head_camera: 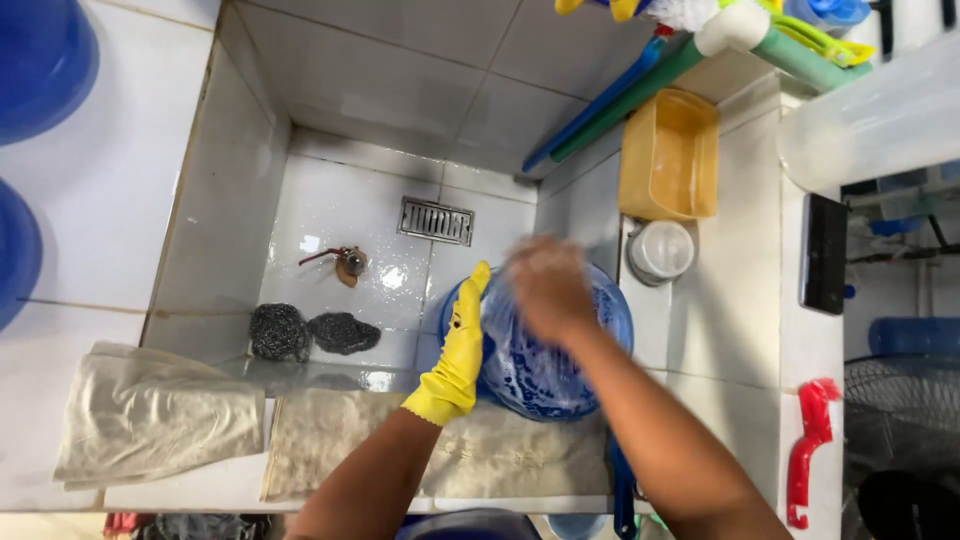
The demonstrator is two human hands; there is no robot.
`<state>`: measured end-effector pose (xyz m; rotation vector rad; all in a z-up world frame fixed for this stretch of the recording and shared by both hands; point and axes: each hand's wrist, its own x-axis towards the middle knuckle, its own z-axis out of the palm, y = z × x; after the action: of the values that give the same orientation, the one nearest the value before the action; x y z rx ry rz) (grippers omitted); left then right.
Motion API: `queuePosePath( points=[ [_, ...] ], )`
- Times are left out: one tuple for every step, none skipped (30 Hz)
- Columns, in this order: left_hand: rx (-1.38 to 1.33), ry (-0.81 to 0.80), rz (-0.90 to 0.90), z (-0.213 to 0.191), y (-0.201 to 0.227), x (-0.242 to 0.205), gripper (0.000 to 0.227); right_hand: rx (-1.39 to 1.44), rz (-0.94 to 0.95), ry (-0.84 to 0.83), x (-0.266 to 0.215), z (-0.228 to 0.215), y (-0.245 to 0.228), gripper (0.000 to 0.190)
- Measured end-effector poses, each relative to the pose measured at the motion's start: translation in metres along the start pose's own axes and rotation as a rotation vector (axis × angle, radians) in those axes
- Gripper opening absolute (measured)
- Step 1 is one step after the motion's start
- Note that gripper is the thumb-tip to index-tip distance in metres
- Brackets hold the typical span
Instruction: The person cleans a large blue water jug in a tiled sink. They scrub the exterior with a brush, rinse it, and then use a long-handled brush to clean the interior. After rinsing the inside, they scrub the exterior again with a steel wool pad and rinse it thoroughly before placing it with other jugs.
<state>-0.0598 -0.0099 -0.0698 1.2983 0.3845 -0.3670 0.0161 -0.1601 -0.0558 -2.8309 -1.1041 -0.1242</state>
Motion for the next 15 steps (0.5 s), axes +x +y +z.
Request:
queuePosePath(
  points=[
    [-0.043,0.004,-0.004,-0.001,-0.005,-0.007,0.059,-0.007,0.211,-0.091,-0.003,0.033,0.042,0.046],
    [-0.085,0.009,-0.006,-0.002,-0.009,-0.013,0.058,-0.02,0.422,-0.181,-0.005,0.067,0.08,0.055],
    [-0.084,0.014,-0.013,-0.004,-0.008,-0.017,0.058,-0.014,0.421,-0.186,0.003,0.043,0.035,0.055],
    [-0.129,0.001,-0.009,-0.005,-0.007,-0.02,0.057,-0.066,0.311,-0.076,0.003,0.018,-0.014,0.041],
    [-0.173,-0.017,0.017,-0.004,0.0,-0.016,0.056,-0.13,0.198,0.054,-0.005,-0.011,-0.059,0.03],
    [-0.172,-0.018,0.033,-0.003,0.008,-0.013,0.056,-0.137,0.193,0.068,0.004,-0.003,-0.034,0.03],
    [-0.212,-0.039,0.037,-0.002,0.011,-0.019,0.055,-0.166,0.09,-0.011,0.003,0.006,-0.017,0.028],
    [-0.253,-0.059,0.041,-0.002,0.012,-0.024,0.055,-0.193,-0.013,-0.09,0.002,0.016,0.001,0.03],
    [-0.253,-0.056,0.042,0.002,0.021,-0.03,0.055,-0.192,-0.017,-0.09,0.01,0.015,0.019,0.03],
    [-0.174,-0.034,0.058,0.005,0.031,-0.036,0.055,-0.071,0.297,-0.306,0.019,0.013,0.037,0.038],
    [-0.092,-0.013,0.076,0.008,0.042,-0.04,0.056,0.055,0.615,-0.515,0.031,0.012,0.057,0.046],
    [-0.089,-0.011,0.078,0.007,0.043,-0.038,0.056,0.057,0.613,-0.512,0.029,0.0,0.014,0.046],
    [-0.077,0.001,0.064,0.011,0.045,-0.034,0.057,-0.077,0.272,-0.296,0.025,-0.014,-0.025,0.036],
    [-0.066,0.013,0.051,0.015,0.046,-0.031,0.057,-0.209,-0.066,-0.076,0.021,-0.028,-0.062,0.026],
    [-0.05,0.0,0.046,0.016,0.044,-0.03,0.057,-0.204,-0.045,-0.072,0.017,-0.013,-0.038,0.026]
  ],
)
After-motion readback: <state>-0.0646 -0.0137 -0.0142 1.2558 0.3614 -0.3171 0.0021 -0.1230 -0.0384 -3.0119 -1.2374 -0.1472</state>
